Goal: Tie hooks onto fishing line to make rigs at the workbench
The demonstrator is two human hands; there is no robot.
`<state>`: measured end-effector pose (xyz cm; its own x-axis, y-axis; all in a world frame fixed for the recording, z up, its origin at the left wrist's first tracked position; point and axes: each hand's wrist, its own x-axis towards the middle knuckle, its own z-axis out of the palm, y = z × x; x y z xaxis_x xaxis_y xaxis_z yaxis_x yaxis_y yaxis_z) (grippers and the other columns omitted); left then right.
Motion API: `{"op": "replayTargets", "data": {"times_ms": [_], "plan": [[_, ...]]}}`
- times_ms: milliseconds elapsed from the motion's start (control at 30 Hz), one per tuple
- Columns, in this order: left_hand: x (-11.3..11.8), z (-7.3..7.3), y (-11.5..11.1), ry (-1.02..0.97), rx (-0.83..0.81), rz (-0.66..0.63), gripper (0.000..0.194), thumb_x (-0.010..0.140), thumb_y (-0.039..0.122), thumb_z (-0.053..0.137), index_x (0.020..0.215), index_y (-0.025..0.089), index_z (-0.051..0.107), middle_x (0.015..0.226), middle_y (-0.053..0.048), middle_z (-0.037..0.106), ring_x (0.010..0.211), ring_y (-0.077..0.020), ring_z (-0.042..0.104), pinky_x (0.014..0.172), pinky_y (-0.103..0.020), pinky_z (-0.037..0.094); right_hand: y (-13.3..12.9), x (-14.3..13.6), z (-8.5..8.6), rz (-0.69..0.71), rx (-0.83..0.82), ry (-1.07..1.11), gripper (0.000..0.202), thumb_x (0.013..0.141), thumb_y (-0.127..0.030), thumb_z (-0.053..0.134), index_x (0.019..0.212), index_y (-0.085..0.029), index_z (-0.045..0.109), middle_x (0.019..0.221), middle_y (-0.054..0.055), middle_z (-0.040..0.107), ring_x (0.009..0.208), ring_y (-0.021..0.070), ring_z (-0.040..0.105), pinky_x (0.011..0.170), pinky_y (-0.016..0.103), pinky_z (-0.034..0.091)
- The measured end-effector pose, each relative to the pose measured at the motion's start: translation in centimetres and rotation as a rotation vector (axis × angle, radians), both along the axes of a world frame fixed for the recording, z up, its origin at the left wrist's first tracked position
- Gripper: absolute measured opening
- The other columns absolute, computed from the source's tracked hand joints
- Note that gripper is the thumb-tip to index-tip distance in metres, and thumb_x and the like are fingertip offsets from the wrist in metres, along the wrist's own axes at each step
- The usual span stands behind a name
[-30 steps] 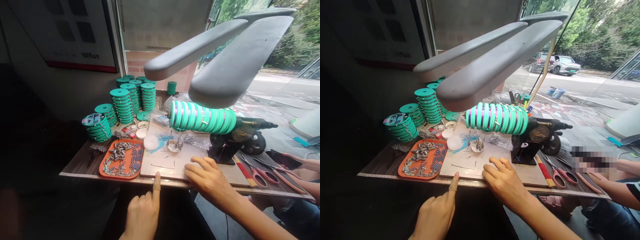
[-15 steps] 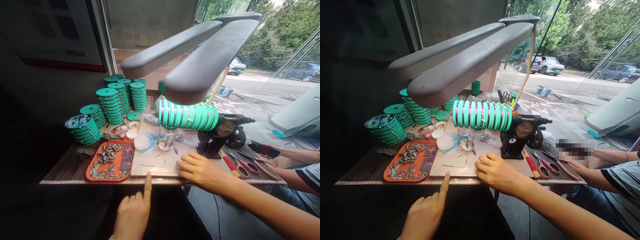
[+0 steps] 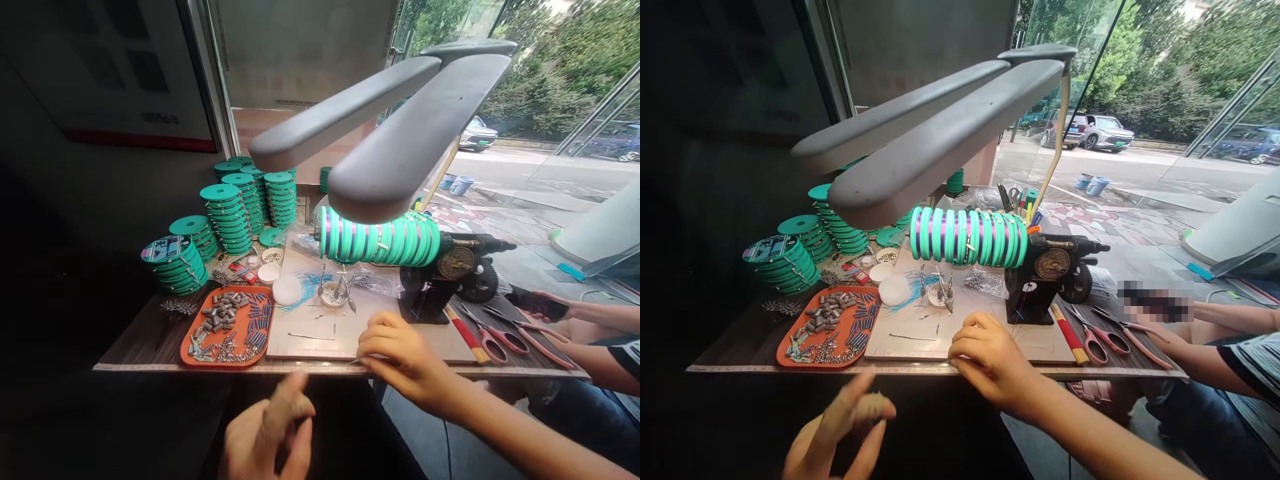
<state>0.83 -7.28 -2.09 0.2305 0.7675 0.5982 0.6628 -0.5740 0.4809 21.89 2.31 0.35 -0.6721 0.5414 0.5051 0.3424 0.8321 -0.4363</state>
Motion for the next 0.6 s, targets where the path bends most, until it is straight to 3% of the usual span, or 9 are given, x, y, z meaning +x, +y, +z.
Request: {"op": "replayTargets", "data": {"times_ms": [33,100,200,300,400,600], "plan": [[0.3,0.3,-0.1,-0.089,0.001,-0.091,0.056,0.075,-0.001,0.05,0.124,0.024,0.041,0.083,0.001,0.066,0.068,-0.0092,0.062,0.068,-0.016,0.049,-0.5,-0.7,0.0,-0.001,-0.108,0.075,0.027,0.089,-0.021,0.039,0.073,-0.01,0.058,0.074,0.001,0.051,0.079,0.0015,0.038,0.074,0.012,0.03],[1.2,0.3,0.1,-0.289,-0.216,-0.228,0.03,0.073,0.001,0.053,0.094,0.022,0.058,0.079,0.002,0.065,0.071,-0.0091,0.062,0.068,-0.015,0.048,-1.6,-2.3,0.1,0.001,-0.271,0.208,0.028,0.088,-0.025,0.042,0.073,-0.01,0.059,0.073,0.001,0.052,0.078,0.0002,0.041,0.072,0.01,0.033],[2.4,-0.4,0.8,-0.885,-0.616,-0.075,0.003,0.075,0.018,0.061,0.078,0.017,0.059,0.076,0.0,0.062,0.075,-0.0101,0.059,0.07,-0.016,0.048,-2.7,-4.6,-0.1,-0.019,-0.381,0.343,0.03,0.088,-0.03,0.044,0.073,-0.011,0.061,0.073,0.001,0.052,0.079,-0.0001,0.044,0.072,0.01,0.035],[3.0,-0.9,1.4,-1.339,-0.654,-0.021,0.017,0.07,0.022,0.069,0.081,0.016,0.058,0.081,0.0,0.059,0.077,-0.0095,0.057,0.073,-0.018,0.047,-3.1,-6.1,-0.5,-0.054,-0.412,0.427,0.029,0.087,-0.03,0.045,0.073,-0.011,0.062,0.072,0.001,0.052,0.079,-0.0009,0.044,0.072,0.009,0.035],[3.2,-0.7,1.8,-1.524,-0.617,0.017,0.02,0.066,0.022,0.072,0.079,0.016,0.058,0.074,0.002,0.055,0.066,-0.0057,0.052,0.065,-0.015,0.045,-3.2,-6.7,-1.0,-0.07,-0.396,0.454,0.029,0.087,-0.029,0.046,0.071,-0.011,0.061,0.072,0.0,0.052,0.08,-0.0008,0.044,0.074,0.009,0.035],[3.2,-0.2,2.4,-1.588,-0.626,-0.012,0.019,0.064,0.023,0.074,0.073,0.014,0.059,0.075,0.001,0.052,0.068,-0.0056,0.049,0.065,-0.014,0.044,-3.4,-6.8,-1.6,-0.101,-0.397,0.432,0.027,0.087,-0.028,0.045,0.073,-0.012,0.062,0.074,0.0,0.052,0.08,0.0003,0.042,0.072,0.01,0.033]]}}
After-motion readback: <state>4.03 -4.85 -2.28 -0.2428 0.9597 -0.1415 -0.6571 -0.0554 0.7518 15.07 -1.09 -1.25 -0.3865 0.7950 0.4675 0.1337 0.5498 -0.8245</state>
